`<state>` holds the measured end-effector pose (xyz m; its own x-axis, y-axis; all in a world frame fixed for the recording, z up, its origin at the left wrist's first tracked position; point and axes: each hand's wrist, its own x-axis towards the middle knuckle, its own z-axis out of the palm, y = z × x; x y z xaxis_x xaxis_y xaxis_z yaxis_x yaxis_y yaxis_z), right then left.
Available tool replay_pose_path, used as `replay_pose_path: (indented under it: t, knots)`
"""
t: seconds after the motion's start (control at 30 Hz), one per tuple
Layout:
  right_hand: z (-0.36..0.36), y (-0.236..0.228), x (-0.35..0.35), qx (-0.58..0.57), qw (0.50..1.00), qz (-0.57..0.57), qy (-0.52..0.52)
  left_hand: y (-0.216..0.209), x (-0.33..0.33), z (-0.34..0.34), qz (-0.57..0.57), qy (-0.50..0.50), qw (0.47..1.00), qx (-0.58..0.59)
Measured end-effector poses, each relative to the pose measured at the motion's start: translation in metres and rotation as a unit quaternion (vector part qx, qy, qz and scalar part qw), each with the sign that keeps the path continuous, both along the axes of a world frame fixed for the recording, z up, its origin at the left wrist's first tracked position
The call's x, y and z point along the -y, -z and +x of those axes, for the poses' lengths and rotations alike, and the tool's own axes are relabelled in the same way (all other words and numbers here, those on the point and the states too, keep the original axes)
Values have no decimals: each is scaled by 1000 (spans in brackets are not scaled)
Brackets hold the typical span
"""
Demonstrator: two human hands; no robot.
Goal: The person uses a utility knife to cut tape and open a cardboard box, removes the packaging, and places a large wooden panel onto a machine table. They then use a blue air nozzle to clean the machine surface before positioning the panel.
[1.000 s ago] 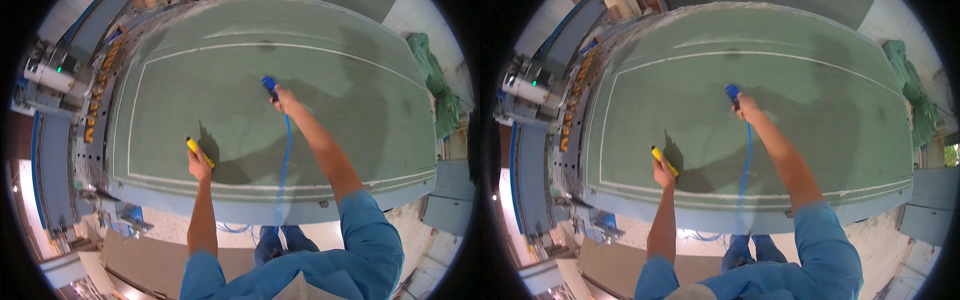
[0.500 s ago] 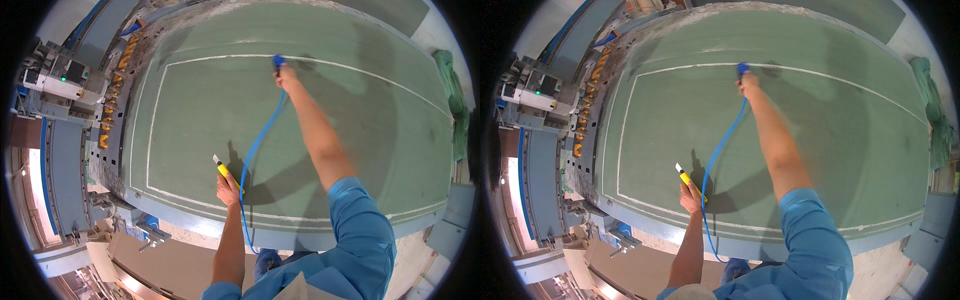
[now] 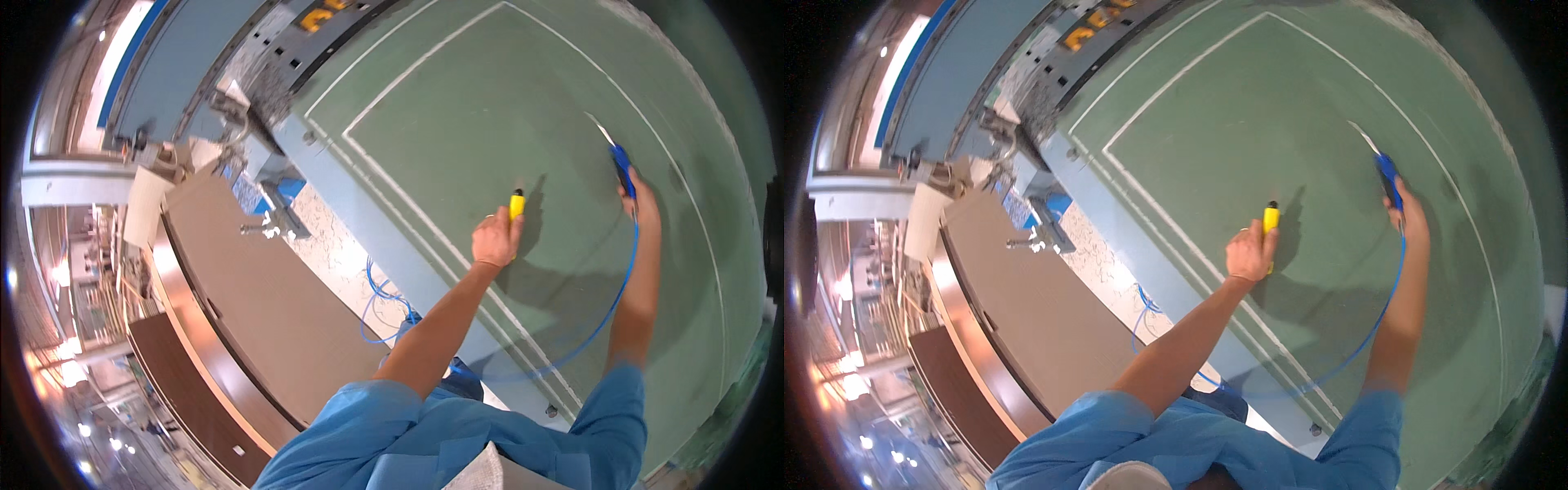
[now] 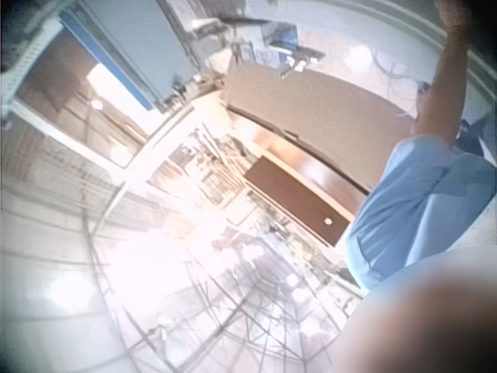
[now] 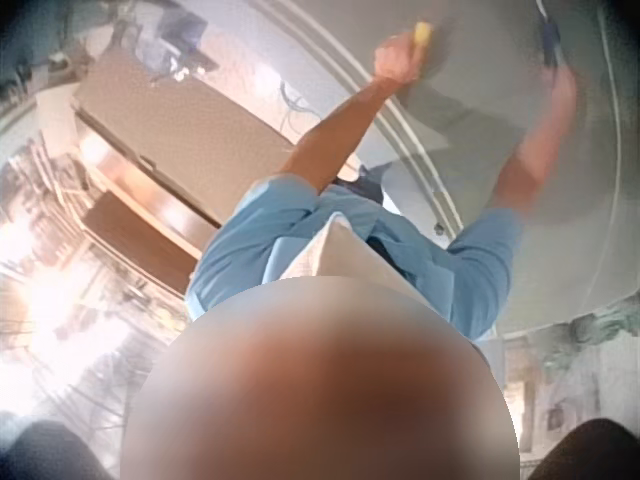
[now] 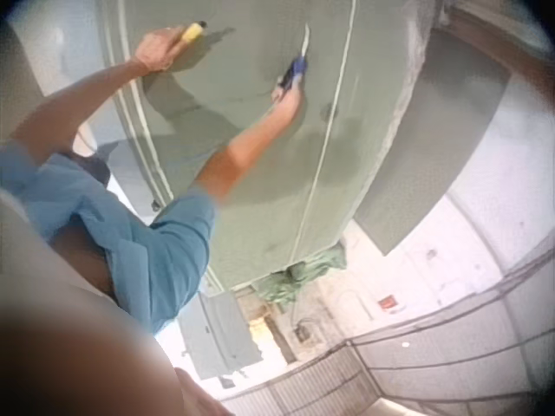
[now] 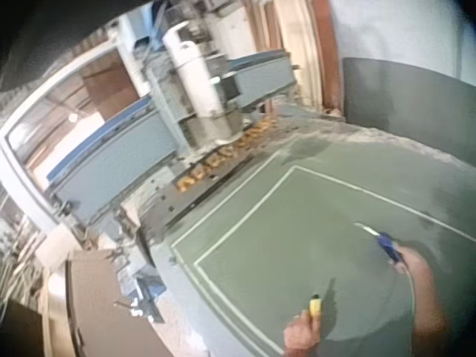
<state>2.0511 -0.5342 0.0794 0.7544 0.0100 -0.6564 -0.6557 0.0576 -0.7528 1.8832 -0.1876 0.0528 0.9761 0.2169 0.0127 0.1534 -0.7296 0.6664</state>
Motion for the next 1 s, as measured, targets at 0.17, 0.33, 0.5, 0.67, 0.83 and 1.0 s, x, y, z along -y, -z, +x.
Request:
replay_pose_path:
  t: [0.17,0.33,0.5,0.67,0.83,1.0]
  knots:
    - [-142,-37,-71,-113,983,-108,-99,-10,-25,0,-138,-7,990,-6]
    - [-175,-40,-175,-10,988,-102,-112,-16,-118,-6,-262,-87,961,-8]
    - [-119,-9,-299,1,993,-44,-107,-12,-234,10,-253,-136,957,49]
    - [-22,8,-373,16,988,53,143,-2,-279,66,-104,-127,985,54]
    - [113,25,-360,12,917,127,379,1,-276,91,31,-128,990,47]
    - [235,27,-315,86,777,201,591,9,-274,94,29,-123,991,31]
